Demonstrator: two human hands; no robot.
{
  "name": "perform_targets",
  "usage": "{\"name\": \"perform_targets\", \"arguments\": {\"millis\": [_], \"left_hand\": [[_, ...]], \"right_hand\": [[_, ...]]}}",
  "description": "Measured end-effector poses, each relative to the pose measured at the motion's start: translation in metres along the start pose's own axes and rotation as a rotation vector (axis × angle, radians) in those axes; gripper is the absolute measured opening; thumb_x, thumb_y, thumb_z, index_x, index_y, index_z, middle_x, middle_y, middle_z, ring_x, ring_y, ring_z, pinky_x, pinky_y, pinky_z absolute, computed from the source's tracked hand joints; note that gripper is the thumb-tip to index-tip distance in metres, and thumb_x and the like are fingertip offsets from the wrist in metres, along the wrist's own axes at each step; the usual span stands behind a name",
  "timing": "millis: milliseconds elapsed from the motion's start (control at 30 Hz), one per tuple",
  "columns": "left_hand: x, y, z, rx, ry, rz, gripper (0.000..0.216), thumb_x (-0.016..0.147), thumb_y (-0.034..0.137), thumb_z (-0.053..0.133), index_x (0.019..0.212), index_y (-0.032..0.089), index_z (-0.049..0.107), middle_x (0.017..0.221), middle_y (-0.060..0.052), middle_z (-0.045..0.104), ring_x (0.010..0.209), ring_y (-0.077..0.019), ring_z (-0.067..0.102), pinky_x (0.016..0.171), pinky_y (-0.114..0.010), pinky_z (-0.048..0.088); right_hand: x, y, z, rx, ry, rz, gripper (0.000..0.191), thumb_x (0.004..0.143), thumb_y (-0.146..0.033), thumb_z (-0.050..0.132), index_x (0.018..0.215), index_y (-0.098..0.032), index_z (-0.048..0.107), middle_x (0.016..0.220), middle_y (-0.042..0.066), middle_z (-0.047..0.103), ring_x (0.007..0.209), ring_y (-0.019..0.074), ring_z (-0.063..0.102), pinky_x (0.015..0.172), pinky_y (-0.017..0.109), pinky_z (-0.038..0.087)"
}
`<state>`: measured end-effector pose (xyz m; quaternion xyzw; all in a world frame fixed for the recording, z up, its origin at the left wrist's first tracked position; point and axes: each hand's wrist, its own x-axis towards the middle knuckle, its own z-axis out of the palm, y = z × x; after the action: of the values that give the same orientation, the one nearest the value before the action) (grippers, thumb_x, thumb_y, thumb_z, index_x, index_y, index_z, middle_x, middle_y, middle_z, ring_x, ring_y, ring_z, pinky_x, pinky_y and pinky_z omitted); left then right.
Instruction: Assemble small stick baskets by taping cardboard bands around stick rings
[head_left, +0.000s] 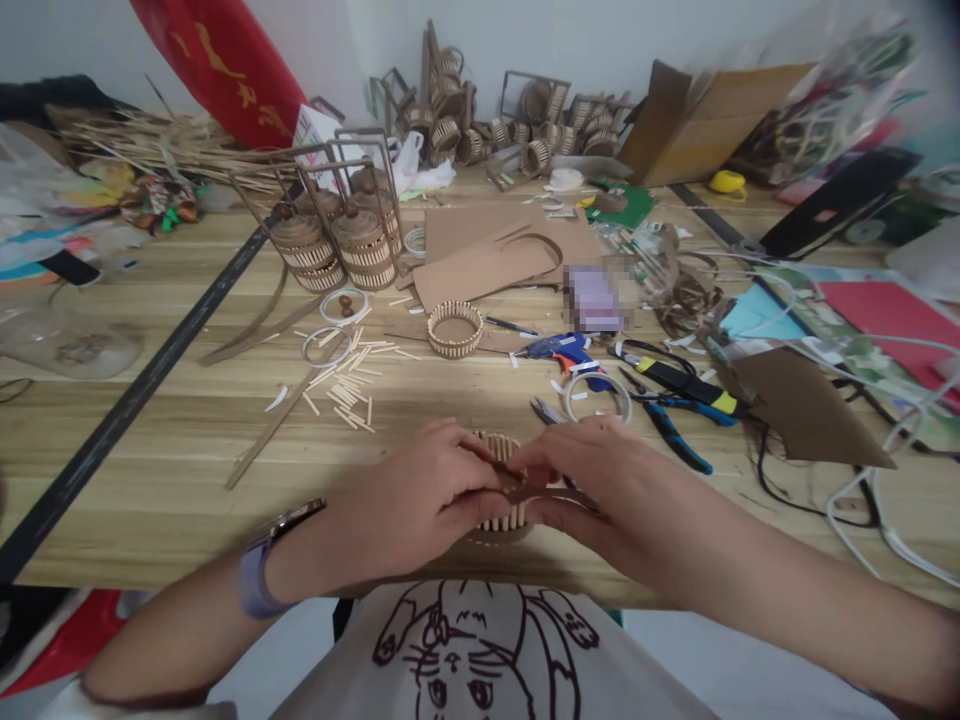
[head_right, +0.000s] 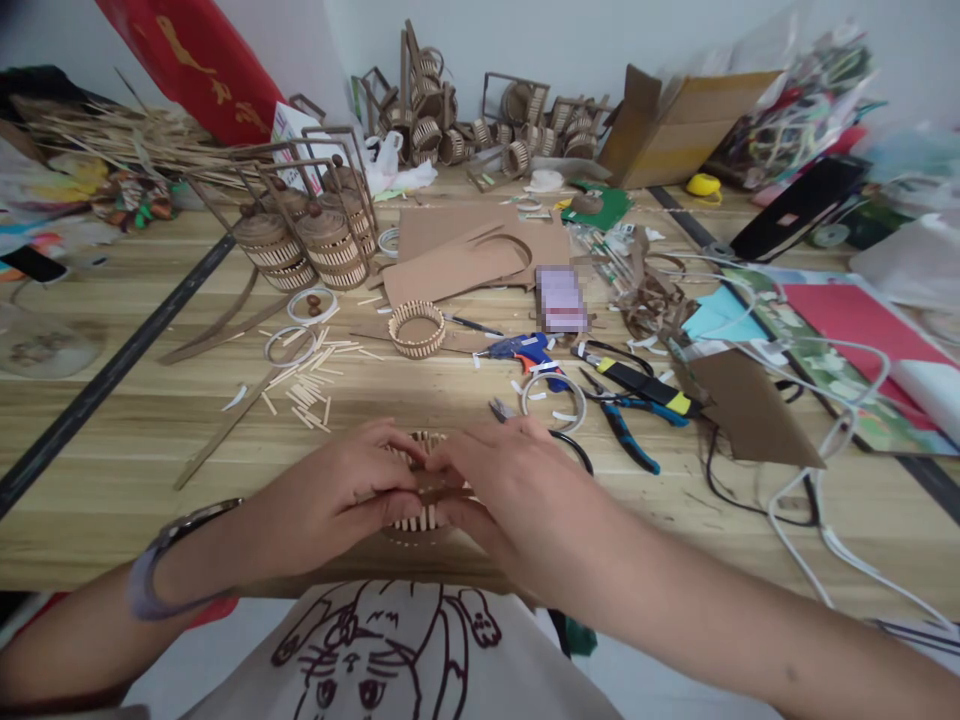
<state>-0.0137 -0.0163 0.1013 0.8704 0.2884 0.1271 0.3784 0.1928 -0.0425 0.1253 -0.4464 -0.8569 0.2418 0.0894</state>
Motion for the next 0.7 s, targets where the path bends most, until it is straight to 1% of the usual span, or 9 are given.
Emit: {"name": "perform_targets", "arguments": {"millis": [67, 133, 267, 333, 433, 533, 633, 700], "left_hand": [[-0.002, -0.001, -0.002, 0.010, 0.006, -0.014, 0.027, 0.098, 0.028, 0.049, 0.083, 0.019, 0.069, 0.101, -0.004, 0.070, 0.104, -0.0203, 0.058, 0.093, -0.033, 0.042], [-0.004, -0.002, -0.003, 0.018, 0.003, -0.022, 0.028, 0.098, 0.028, 0.048, 0.083, 0.019, 0.069, 0.098, -0.004, 0.069, 0.106, -0.0210, 0.057, 0.092, -0.033, 0.042], [-0.006, -0.005, -0.003, 0.018, 0.014, -0.042, 0.026, 0.097, 0.028, 0.050, 0.081, 0.019, 0.069, 0.095, -0.004, 0.066, 0.111, -0.0227, 0.053, 0.093, -0.035, 0.042], [-0.007, -0.005, -0.003, 0.026, 0.013, -0.049, 0.026, 0.097, 0.028, 0.050, 0.081, 0.019, 0.069, 0.097, -0.005, 0.066, 0.112, -0.0233, 0.053, 0.094, -0.036, 0.042], [-0.008, -0.004, -0.004, 0.037, 0.004, -0.061, 0.027, 0.097, 0.029, 0.049, 0.081, 0.020, 0.069, 0.097, -0.006, 0.066, 0.115, -0.0244, 0.051, 0.095, -0.038, 0.042], [-0.009, -0.003, -0.006, 0.026, -0.005, -0.051, 0.025, 0.097, 0.028, 0.051, 0.081, 0.020, 0.068, 0.102, -0.005, 0.066, 0.117, -0.0236, 0.051, 0.096, -0.037, 0.041], [-0.009, -0.002, -0.008, -0.002, -0.051, -0.001, 0.021, 0.096, 0.026, 0.053, 0.082, 0.022, 0.068, 0.097, -0.001, 0.069, 0.118, -0.0222, 0.051, 0.099, -0.036, 0.038], [-0.010, -0.001, -0.009, -0.014, -0.079, 0.027, 0.020, 0.096, 0.026, 0.054, 0.081, 0.023, 0.067, 0.091, 0.001, 0.070, 0.119, -0.0216, 0.050, 0.104, -0.037, 0.035]], "right_hand": [[-0.004, 0.000, -0.002, 0.061, -0.003, 0.052, 0.011, 0.086, -0.014, 0.059, 0.095, -0.020, 0.062, 0.087, 0.003, 0.069, 0.081, 0.0196, 0.063, 0.072, 0.031, 0.042], [-0.008, 0.000, -0.004, 0.094, -0.010, 0.076, 0.012, 0.086, -0.014, 0.058, 0.094, -0.022, 0.061, 0.085, 0.002, 0.068, 0.078, 0.0184, 0.063, 0.069, 0.029, 0.044], [-0.011, 0.004, -0.004, 0.076, 0.060, 0.061, 0.008, 0.087, -0.015, 0.058, 0.090, -0.022, 0.060, 0.088, 0.003, 0.068, 0.080, 0.0181, 0.063, 0.068, 0.029, 0.046], [-0.011, 0.008, -0.004, 0.053, 0.079, 0.056, 0.006, 0.087, -0.016, 0.058, 0.088, -0.021, 0.060, 0.084, 0.002, 0.068, 0.078, 0.0179, 0.063, 0.069, 0.029, 0.046], [-0.011, 0.011, -0.003, 0.031, 0.061, 0.053, 0.011, 0.086, -0.012, 0.056, 0.085, -0.022, 0.061, 0.076, 0.000, 0.068, 0.073, 0.0172, 0.063, 0.069, 0.030, 0.044], [-0.010, 0.011, -0.003, 0.027, 0.067, 0.033, 0.016, 0.086, -0.008, 0.053, 0.089, -0.022, 0.061, 0.075, 0.000, 0.068, 0.072, 0.0172, 0.063, 0.068, 0.029, 0.042], [-0.007, 0.011, -0.004, 0.028, 0.033, -0.011, 0.019, 0.087, -0.009, 0.054, 0.096, -0.022, 0.063, 0.077, 0.000, 0.069, 0.074, 0.0178, 0.063, 0.071, 0.031, 0.041], [-0.006, 0.012, -0.004, 0.031, -0.005, -0.039, 0.019, 0.088, -0.009, 0.054, 0.095, -0.022, 0.066, 0.080, 0.001, 0.070, 0.078, 0.0185, 0.063, 0.074, 0.032, 0.039]]}}
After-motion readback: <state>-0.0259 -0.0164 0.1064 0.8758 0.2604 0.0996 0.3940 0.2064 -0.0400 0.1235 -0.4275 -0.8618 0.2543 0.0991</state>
